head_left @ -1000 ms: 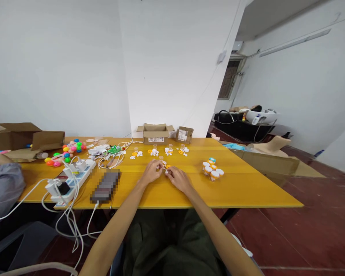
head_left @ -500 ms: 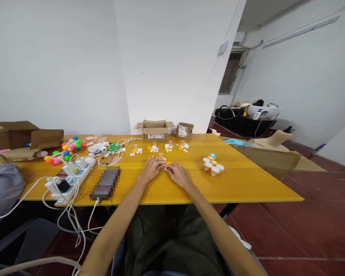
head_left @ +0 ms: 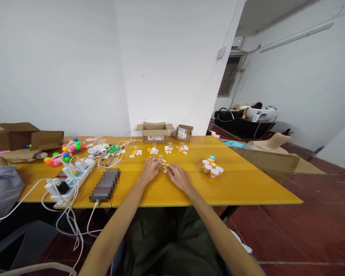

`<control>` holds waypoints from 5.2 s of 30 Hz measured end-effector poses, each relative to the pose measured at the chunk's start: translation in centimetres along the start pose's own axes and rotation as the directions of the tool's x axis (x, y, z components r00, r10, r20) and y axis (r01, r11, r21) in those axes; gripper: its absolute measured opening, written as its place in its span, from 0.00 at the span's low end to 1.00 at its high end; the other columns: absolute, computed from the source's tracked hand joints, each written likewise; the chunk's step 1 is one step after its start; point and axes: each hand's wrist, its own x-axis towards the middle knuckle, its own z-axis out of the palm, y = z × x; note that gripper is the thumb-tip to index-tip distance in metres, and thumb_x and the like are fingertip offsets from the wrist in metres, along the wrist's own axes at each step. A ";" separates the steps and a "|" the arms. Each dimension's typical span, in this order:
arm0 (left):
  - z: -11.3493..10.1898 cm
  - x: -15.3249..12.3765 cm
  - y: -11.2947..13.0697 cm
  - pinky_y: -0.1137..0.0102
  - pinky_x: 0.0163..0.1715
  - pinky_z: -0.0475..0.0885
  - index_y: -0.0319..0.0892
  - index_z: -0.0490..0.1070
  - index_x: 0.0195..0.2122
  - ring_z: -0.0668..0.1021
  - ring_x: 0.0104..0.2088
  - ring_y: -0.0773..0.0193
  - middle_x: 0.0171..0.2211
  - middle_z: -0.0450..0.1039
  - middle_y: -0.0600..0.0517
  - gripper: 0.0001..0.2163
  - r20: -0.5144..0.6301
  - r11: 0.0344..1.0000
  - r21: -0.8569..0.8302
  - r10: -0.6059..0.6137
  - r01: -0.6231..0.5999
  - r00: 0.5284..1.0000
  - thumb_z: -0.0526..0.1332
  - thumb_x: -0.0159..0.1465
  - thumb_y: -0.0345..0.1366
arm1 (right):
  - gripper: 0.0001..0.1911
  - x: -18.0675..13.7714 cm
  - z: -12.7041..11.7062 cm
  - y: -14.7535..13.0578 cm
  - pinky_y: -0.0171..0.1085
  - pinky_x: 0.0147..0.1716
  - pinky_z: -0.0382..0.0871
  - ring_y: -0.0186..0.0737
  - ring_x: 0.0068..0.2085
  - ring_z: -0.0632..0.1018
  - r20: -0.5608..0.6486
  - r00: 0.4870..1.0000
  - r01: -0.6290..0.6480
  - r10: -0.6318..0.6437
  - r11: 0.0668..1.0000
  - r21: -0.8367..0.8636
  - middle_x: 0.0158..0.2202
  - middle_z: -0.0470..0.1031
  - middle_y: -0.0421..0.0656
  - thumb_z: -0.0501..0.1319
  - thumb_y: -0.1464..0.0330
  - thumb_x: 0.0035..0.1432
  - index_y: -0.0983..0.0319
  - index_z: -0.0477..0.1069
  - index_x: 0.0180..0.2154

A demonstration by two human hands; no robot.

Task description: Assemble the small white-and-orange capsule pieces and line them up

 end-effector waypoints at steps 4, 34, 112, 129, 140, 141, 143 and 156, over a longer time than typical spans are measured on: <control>-0.2 0.0 0.3 0.62 0.48 0.68 0.45 0.77 0.33 0.73 0.44 0.58 0.38 0.73 0.49 0.08 0.008 1.000 0.020 -0.016 0.016 1.000 0.62 0.61 0.25 | 0.12 0.0 -0.1 -0.2 0.34 0.37 0.67 0.40 0.40 0.78 -0.006 1.000 -0.002 0.002 1.000 -0.022 0.41 0.77 0.44 0.53 0.69 0.67 0.56 0.76 0.42; -0.6 -0.3 1.0 0.58 0.53 0.66 0.49 0.75 0.45 0.69 0.53 0.54 0.50 0.70 0.48 0.17 0.101 0.997 0.029 -0.068 0.065 0.993 0.58 0.59 0.23 | 0.19 0.0 -0.1 -0.6 0.36 0.42 0.71 0.43 0.47 0.75 0.051 0.998 -0.016 0.024 0.990 -0.143 0.47 0.74 0.48 0.53 0.76 0.62 0.54 0.76 0.46; -0.3 1.4 -2.5 0.64 0.45 0.72 0.45 0.71 0.33 0.77 0.37 0.61 0.35 0.75 0.52 0.05 -0.298 0.691 -0.622 -0.645 0.369 0.704 0.58 0.60 0.28 | 0.32 6.6 1.6 -1.1 0.49 0.60 0.60 0.50 0.63 0.68 0.166 0.981 -0.133 0.097 0.966 0.222 0.63 0.68 0.45 0.61 0.50 0.60 0.49 0.62 0.63; -0.1 1.4 -3.2 0.64 0.46 0.72 0.46 0.69 0.28 0.77 0.38 0.60 0.31 0.74 0.53 0.04 -0.243 0.615 -0.683 -0.700 0.394 0.672 0.59 0.59 0.30 | 0.14 6.8 1.2 -2.0 0.48 0.54 0.62 0.46 0.54 0.72 0.216 0.976 -0.052 0.016 0.986 0.160 0.49 0.71 0.43 0.63 0.52 0.60 0.52 0.73 0.43; 0.8 1.5 -4.0 0.65 0.43 0.73 0.46 0.69 0.28 0.79 0.36 0.61 0.30 0.75 0.54 0.03 -0.284 0.651 -0.666 -0.672 0.364 0.684 0.59 0.58 0.32 | 0.13 6.7 1.2 -2.5 0.50 0.54 0.62 0.48 0.53 0.70 0.255 0.967 -0.026 0.011 0.998 0.056 0.49 0.69 0.44 0.62 0.54 0.60 0.51 0.72 0.43; 0.9 1.5 -4.0 0.65 0.43 0.73 0.46 0.69 0.28 0.79 0.36 0.61 0.30 0.75 0.54 0.03 -0.284 0.649 -0.669 -0.675 0.364 0.682 0.59 0.58 0.32 | 0.12 6.7 1.2 -2.5 0.50 0.53 0.62 0.48 0.52 0.70 0.252 0.968 -0.024 0.012 0.999 0.043 0.49 0.70 0.44 0.62 0.54 0.60 0.52 0.72 0.43; 0.8 1.5 -3.9 0.65 0.43 0.73 0.46 0.69 0.29 0.79 0.36 0.61 0.30 0.75 0.54 0.03 -0.280 0.642 -0.671 -0.682 0.371 0.676 0.59 0.58 0.32 | 0.12 6.7 1.3 -2.6 0.49 0.52 0.62 0.48 0.51 0.70 0.244 0.970 -0.020 0.015 1.000 0.021 0.48 0.70 0.44 0.61 0.55 0.61 0.52 0.72 0.42; 0.0 1.3 -2.8 0.63 0.46 0.72 0.45 0.69 0.29 0.79 0.38 0.59 0.31 0.76 0.53 0.04 -0.191 0.597 -0.684 -0.702 0.420 0.686 0.58 0.60 0.31 | 0.12 6.4 1.7 -2.1 0.45 0.49 0.64 0.47 0.49 0.70 0.221 0.974 0.054 -0.039 0.997 -0.061 0.48 0.69 0.46 0.57 0.56 0.64 0.54 0.71 0.44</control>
